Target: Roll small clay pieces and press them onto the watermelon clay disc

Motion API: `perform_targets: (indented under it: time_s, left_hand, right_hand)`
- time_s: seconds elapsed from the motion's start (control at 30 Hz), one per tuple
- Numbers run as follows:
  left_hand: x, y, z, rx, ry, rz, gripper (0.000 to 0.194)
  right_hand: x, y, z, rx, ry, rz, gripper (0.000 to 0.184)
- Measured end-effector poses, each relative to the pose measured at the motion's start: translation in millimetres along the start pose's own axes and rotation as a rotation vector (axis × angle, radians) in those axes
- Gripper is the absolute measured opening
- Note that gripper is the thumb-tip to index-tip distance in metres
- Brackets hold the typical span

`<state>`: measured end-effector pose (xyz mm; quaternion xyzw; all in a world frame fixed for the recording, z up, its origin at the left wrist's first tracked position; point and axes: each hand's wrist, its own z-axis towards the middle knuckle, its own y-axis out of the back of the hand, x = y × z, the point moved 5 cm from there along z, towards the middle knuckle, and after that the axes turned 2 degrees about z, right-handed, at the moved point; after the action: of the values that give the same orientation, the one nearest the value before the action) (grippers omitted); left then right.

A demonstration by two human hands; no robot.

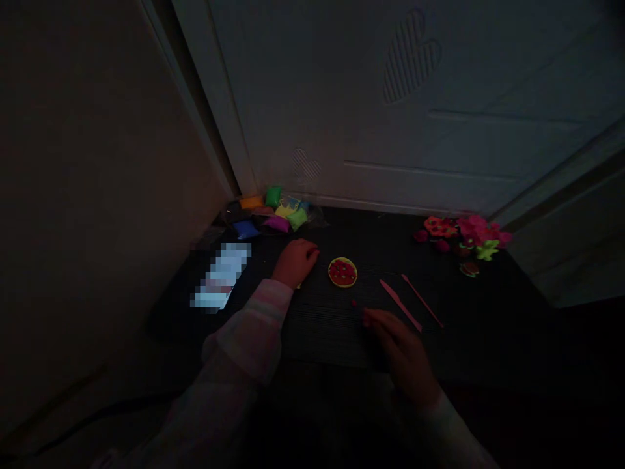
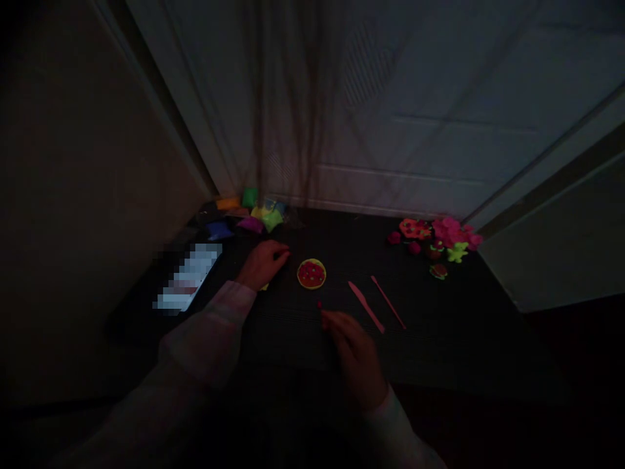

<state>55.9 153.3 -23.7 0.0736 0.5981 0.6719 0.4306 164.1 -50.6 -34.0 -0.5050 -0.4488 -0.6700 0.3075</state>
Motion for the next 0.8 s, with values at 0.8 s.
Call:
perform_targets:
  time_s: [0.8]
  left_hand:
    - [3.1,4.4,0.7,-0.003,0.056,-0.106,0.022]
  right_hand:
    - [-7.4,-1.1,-1.6,-0.038,-0.146,0.06,0.016]
